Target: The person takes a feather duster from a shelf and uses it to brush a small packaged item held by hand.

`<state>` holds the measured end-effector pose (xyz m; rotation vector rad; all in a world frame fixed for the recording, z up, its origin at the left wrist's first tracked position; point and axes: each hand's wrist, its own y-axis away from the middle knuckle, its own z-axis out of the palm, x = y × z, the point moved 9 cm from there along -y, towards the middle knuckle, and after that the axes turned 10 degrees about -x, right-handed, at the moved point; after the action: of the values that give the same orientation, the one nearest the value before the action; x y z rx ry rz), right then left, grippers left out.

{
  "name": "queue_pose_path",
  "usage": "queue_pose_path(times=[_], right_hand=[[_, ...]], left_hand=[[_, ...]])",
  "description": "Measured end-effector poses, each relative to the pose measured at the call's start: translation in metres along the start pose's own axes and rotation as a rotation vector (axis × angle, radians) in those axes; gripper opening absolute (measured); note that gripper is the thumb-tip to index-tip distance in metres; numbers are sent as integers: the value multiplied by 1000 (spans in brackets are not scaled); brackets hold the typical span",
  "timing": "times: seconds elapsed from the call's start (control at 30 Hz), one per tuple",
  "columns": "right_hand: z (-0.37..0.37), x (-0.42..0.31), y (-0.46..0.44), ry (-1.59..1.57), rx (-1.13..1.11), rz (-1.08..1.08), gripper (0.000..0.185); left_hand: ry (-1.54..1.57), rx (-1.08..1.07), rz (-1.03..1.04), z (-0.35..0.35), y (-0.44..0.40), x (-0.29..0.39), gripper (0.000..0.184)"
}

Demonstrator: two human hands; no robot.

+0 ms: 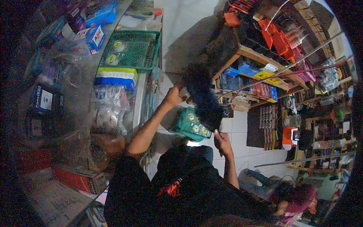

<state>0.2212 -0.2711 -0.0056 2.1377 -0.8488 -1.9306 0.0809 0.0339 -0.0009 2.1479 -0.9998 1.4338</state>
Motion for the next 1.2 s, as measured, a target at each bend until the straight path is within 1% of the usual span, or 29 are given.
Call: queue_pose_path(times=[0.07,0.1,0.13,0.2,0.23,0.27,0.33,0.37,0.43,0.47,0.5,0.53,0.6,0.67,0.7,0.73,0.77,0.8,0.83,0.87,0.9,0.93,0.97,1.0,1.07,1.1,1.13,1.17,1.2], right_hand=[[4,-5,1,175,-34,5,53],[6,-7,1,262,-52,7,53],[1,-16,4,318,15,-41,53],[-3,-12,7,202,78,47,52],[-4,-12,11,144,110,92,52],[6,-35,22,150,63,115,52],[0,-22,16,268,-24,7,51],[1,-18,14,327,-69,-45,51],[-5,4,13,236,35,54,50],[-5,12,16,200,61,111,49],[-6,20,18,166,86,166,49],[-5,17,16,207,60,133,49],[-4,12,12,233,39,69,50],[2,-8,16,164,58,29,50],[3,-4,15,201,14,47,50],[2,-1,15,238,-29,63,51],[3,1,13,274,-70,78,51],[1,-1,11,255,-26,33,51],[1,-9,8,237,18,-14,52],[0,-19,8,220,63,-61,52],[4,-22,8,236,3,-14,53],[9,-30,12,253,-58,32,53],[14,-34,13,268,-119,77,53],[10,-36,8,208,-82,78,51],[3,-40,-2,90,-16,80,47],[0,-42,-6,30,14,81,46],[10,-73,-4,-54,-95,4,38],[9,-88,-9,-82,-84,-37,36],[6,-101,-15,-109,-75,-78,33]], left_hand=[[-85,86,168,2,-1,0,74],[-98,113,191,4,-2,-8,73],[-112,140,213,1,-1,-8,71],[-79,163,138,-2,-1,-19,63],[-22,165,77,-7,1,-13,61],[35,170,16,-13,4,-5,59],[123,175,35,-26,13,20,63],[134,198,71,-19,5,-1,64],[152,240,144,-3,-10,-44,65],[14,221,112,-9,-2,-21,65],[-16,223,42,-17,3,-3,68],[-46,223,-29,-25,9,15,70],[-60,268,38,-24,10,12,71],[80,214,-31,-15,6,-1,68],[97,234,57,-12,0,-12,69],[114,254,148,-18,-6,-6,70],[123,222,107,-15,-3,-11,73],[131,191,66,-13,-1,-16,75],[137,159,24,-17,5,-3,77],[118,146,-24,-13,-1,-18,77],[100,136,-71,-8,-7,-32,77],[163,263,79,-17,-3,-12,80],[-137,292,279,-20,-6,-3,82],[-439,381,471,-21,-2,4,85],[-393,370,402,-30,-7,6,82],[-52,317,175,-33,-11,-17,80],[132,276,64,-32,-11,-29,79],[315,255,-51,-28,-9,-43,78],[347,259,-48,-29,-10,-43,77]])
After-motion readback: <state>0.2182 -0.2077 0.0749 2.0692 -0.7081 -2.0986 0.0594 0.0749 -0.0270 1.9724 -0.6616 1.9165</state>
